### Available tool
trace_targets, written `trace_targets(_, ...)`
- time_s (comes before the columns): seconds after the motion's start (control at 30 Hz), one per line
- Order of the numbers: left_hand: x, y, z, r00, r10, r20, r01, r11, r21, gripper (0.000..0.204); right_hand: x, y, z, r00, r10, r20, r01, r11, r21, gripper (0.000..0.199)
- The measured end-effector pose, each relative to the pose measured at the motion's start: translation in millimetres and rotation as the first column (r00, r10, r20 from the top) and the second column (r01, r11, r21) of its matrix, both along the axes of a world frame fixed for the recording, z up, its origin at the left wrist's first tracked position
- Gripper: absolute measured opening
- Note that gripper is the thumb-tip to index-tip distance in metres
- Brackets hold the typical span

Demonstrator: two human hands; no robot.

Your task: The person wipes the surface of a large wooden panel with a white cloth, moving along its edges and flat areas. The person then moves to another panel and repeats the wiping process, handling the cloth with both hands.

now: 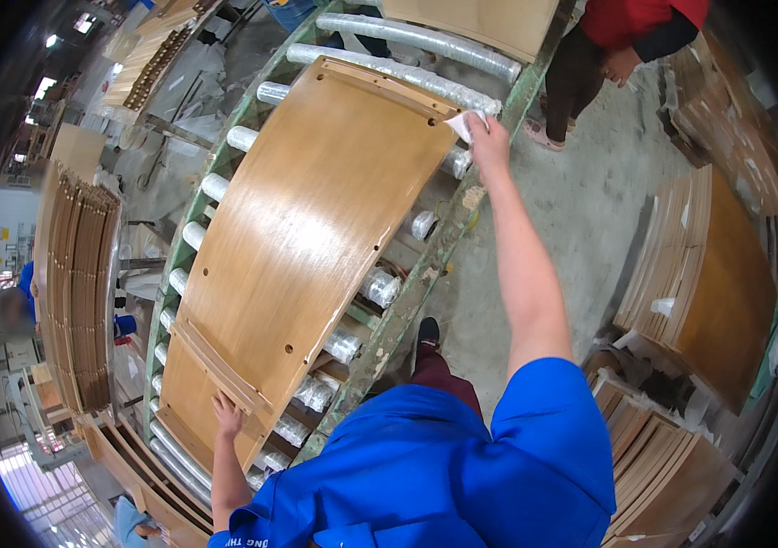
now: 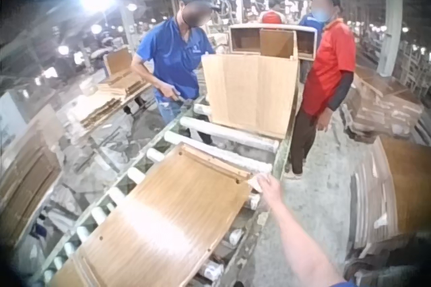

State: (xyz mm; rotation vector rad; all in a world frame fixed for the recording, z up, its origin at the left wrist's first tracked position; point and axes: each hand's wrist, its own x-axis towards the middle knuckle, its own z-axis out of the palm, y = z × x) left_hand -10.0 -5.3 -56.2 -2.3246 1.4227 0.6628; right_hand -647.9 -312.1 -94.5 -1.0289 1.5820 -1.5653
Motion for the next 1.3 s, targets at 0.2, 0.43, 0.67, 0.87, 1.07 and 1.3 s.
trace_targets(0.2, 18.3, 34.7, 37.2, 0.934, 0.306, -0.184, -0.324, 0.510, -0.797, 0.032, 81.6, 72.8, 11.8, 0.106, 0.194, 0.975, -0.346, 0.927, -0.147, 0.027)
trace_targets(0.43, -103.3, -33.6, 54.7, 0.920, -0.065, -0.387, -0.338, 0.371, -0.865, 0.014, 168.5, 130.3, 42.4, 0.405, 0.262, 0.876, -0.460, 0.887, -0.052, 0.021)
trace_targets(0.67, -218.7, -38.5, 74.5, 0.671, -0.665, -0.328, 0.126, 0.538, -0.833, 0.008, 226.1, 168.0, 60.2, 0.427, 0.362, 0.829, -0.598, 0.800, -0.041, 0.019)
trace_targets(0.87, -151.1, 116.1, 17.0, 0.827, -0.328, -0.457, 0.043, 0.847, -0.530, 0.020, 238.8, 221.7, 45.1, 0.147, 0.169, 0.975, -0.779, 0.627, 0.008, 0.035)
trace_targets(1.07, -88.0, 299.1, -37.3, 0.730, 0.439, -0.525, -0.647, 0.691, -0.322, 0.019, 267.8, 284.8, 27.7, 0.093, 0.116, 0.989, -0.895, 0.446, 0.032, 0.036)
trace_targets(1.3, -19.5, 421.8, -105.2, 0.249, 0.791, -0.558, -0.813, -0.142, -0.565, 0.029, 363.8, 365.7, 26.5, 0.146, 0.183, 0.972, -0.984, 0.124, 0.124, 0.029)
